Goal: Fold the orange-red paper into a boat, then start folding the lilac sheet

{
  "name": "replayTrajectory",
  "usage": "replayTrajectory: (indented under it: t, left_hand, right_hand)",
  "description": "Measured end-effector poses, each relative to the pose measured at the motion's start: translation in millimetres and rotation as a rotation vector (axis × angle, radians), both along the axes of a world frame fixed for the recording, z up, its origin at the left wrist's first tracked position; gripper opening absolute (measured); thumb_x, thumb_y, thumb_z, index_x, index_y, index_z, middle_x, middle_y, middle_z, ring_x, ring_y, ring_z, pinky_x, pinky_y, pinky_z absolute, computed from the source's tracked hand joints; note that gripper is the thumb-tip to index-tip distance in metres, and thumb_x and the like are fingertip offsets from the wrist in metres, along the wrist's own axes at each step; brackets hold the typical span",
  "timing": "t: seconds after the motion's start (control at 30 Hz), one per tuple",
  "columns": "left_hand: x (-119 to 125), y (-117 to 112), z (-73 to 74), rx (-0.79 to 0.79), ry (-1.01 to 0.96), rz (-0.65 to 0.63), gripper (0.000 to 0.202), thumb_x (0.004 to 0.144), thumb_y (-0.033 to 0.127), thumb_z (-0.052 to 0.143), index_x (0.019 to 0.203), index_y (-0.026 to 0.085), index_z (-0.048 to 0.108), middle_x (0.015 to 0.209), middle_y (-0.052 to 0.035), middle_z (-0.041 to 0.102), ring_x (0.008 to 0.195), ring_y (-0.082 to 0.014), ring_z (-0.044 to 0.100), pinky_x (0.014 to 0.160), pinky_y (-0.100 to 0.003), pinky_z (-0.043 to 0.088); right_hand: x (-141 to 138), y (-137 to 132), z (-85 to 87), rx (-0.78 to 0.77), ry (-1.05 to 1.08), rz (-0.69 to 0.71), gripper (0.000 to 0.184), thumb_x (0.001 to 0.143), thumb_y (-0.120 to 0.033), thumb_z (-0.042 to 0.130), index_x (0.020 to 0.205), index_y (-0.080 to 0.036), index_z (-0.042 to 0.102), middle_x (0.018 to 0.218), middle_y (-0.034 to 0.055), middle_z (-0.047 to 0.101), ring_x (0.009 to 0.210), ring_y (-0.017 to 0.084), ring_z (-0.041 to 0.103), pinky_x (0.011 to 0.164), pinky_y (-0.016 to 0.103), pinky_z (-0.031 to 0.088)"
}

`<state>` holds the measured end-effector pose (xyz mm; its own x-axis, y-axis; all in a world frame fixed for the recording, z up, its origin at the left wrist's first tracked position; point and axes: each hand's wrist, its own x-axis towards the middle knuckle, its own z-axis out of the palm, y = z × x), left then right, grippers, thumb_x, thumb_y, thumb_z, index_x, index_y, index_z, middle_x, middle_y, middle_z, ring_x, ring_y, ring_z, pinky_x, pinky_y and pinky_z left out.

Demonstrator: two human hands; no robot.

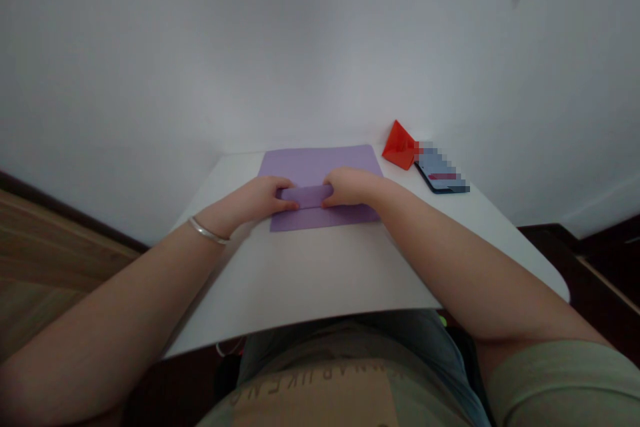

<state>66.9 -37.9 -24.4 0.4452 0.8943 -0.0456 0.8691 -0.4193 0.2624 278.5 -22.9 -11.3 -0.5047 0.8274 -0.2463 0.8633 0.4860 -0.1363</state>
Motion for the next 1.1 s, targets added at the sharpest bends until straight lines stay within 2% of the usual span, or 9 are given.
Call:
replayTrajectory:
  t: [0.23,0.43,0.57,0.67,0.8,0.87,0.97,1.03,1.1]
  left_hand:
    - [-6,3,4.0,-0.072,0.013,0.016,0.031,0.07,0.037,0.064,0.094,0.018,0.069,0.085,-0.0037,0.07,0.071,-0.0183,0.059,0.061,-0.026,0.039]
    - [-10,5,4.5,-0.113,0.028,0.049,0.03,0.068,0.037,0.066,0.09,0.017,0.068,0.08,-0.0041,0.069,0.068,-0.0181,0.059,0.061,-0.026,0.039]
    - [-15,7,5.3,-0.227,0.016,0.054,0.027,0.067,0.032,0.063,0.089,0.017,0.065,0.074,-0.0031,0.067,0.063,-0.0168,0.058,0.058,-0.026,0.039]
    - [-21,7,8.2,-0.278,0.004,0.027,0.027,0.066,0.028,0.061,0.091,0.017,0.063,0.076,-0.0024,0.067,0.065,-0.0156,0.058,0.06,-0.025,0.04]
    - [-23,4,12.2,-0.298,-0.011,-0.058,0.036,0.066,0.03,0.06,0.1,0.017,0.062,0.091,-0.0037,0.068,0.079,-0.0178,0.06,0.069,-0.025,0.043]
    - [-16,2,11.9,-0.253,-0.078,-0.054,0.037,0.07,0.03,0.055,0.103,0.016,0.061,0.098,-0.0046,0.067,0.082,-0.0179,0.059,0.071,-0.026,0.043]
    - [-1,-2,7.0,-0.038,-0.162,0.004,0.032,0.074,0.036,0.056,0.097,0.015,0.063,0.095,-0.0059,0.066,0.078,-0.0178,0.057,0.068,-0.027,0.042]
    - [8,-4,2.2,0.061,-0.152,0.005,0.032,0.078,0.042,0.057,0.096,0.017,0.065,0.092,-0.0051,0.067,0.076,-0.0179,0.057,0.065,-0.027,0.04]
    - [13,-6,-1.5,0.104,-0.057,-0.05,0.032,0.082,0.046,0.056,0.095,0.019,0.067,0.086,-0.0044,0.067,0.075,-0.0191,0.057,0.062,-0.028,0.036]
  right_hand:
    - [3,0,-1.6,-0.011,0.015,-0.016,0.04,0.076,-0.046,0.063,0.107,-0.022,0.072,0.091,0.0073,0.075,0.074,0.021,0.066,0.058,0.027,0.041]
    - [5,-1,-2.6,-0.009,0.028,-0.015,0.039,0.076,-0.045,0.063,0.106,-0.022,0.073,0.09,0.0073,0.074,0.074,0.021,0.066,0.059,0.028,0.042]
    - [6,2,-5.4,-0.014,0.019,0.007,0.039,0.076,-0.046,0.063,0.104,-0.022,0.073,0.089,0.0074,0.074,0.074,0.021,0.066,0.059,0.028,0.042]
    - [7,4,-8.5,-0.02,0.015,-0.002,0.038,0.076,-0.045,0.063,0.105,-0.022,0.073,0.092,0.0069,0.075,0.076,0.021,0.066,0.061,0.027,0.043]
    - [8,5,-9.9,-0.033,0.005,-0.011,0.04,0.076,-0.046,0.064,0.107,-0.022,0.072,0.094,0.0068,0.075,0.077,0.021,0.067,0.062,0.027,0.043]
    - [6,5,-8.4,-0.034,-0.004,-0.014,0.041,0.075,-0.046,0.064,0.108,-0.021,0.072,0.094,0.0077,0.074,0.077,0.022,0.067,0.061,0.027,0.043]
    - [2,3,-4.4,-0.021,-0.009,-0.024,0.042,0.075,-0.047,0.064,0.107,-0.02,0.072,0.093,0.0091,0.074,0.078,0.023,0.067,0.061,0.028,0.043]
    - [-2,2,-1.9,-0.013,-0.009,-0.036,0.042,0.076,-0.047,0.063,0.107,-0.02,0.072,0.094,0.0094,0.074,0.079,0.024,0.067,0.061,0.028,0.042]
    - [-4,1,-0.3,-0.005,-0.011,-0.051,0.042,0.077,-0.046,0.062,0.108,-0.019,0.072,0.095,0.0095,0.074,0.08,0.024,0.067,0.061,0.028,0.042]
